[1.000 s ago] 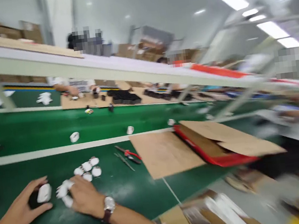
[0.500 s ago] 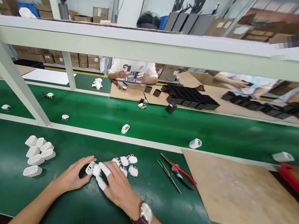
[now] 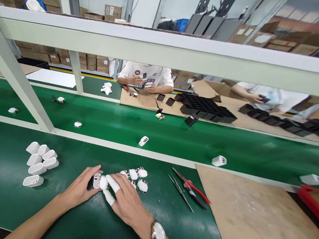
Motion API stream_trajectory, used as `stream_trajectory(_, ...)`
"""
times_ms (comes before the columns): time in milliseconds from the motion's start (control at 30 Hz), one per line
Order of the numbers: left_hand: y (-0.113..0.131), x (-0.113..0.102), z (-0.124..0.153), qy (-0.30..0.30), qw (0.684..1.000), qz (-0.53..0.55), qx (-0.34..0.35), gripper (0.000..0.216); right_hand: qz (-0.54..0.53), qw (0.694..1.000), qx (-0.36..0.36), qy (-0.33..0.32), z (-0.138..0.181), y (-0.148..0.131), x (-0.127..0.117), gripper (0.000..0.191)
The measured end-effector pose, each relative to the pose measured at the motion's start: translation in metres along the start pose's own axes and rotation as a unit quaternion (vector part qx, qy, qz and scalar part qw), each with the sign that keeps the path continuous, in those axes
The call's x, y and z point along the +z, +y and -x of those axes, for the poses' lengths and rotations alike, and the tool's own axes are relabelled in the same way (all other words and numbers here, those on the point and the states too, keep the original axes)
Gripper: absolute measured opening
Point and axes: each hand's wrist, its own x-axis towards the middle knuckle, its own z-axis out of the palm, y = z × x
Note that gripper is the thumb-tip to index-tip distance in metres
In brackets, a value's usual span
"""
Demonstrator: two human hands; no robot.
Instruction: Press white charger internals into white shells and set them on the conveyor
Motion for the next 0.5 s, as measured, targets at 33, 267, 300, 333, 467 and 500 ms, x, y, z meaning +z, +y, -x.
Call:
stream_trajectory(33,0.001,-0.001,0.000,0.000,1.000,0.001,0.006,0.078,0.007,1.000,-0.006,-0.006,-0.001,0.000,0.000,0.057)
stream_trajectory(267,0.004,-0.006,-0.002,0.008,0.999,-0.034,0.037,0.085,0.053,0.997,-0.029,-0.050,-0.008,-0.001,0.002,0.053)
stream_trajectory(300,0.004,-0.006,-0.002,0.009,0.998,-0.038,0.039,0.085,0.062,0.996,-0.033,-0.053,-0.010,-0.002,0.001,0.052)
stream_trajectory(333,0.005,-0.006,-0.002,0.010,0.998,-0.043,0.040,0.086,0.070,0.995,-0.039,-0.059,-0.011,-0.002,0.000,0.052)
stream_trajectory(467,0.005,-0.006,-0.002,0.002,0.997,-0.059,0.040,0.086,0.088,0.991,-0.050,-0.089,-0.018,-0.006,-0.004,0.051)
stream_trajectory(500,0.005,-0.006,-0.002,0.000,0.997,-0.063,0.041,0.086,0.094,0.990,-0.053,-0.095,-0.019,-0.007,-0.005,0.050)
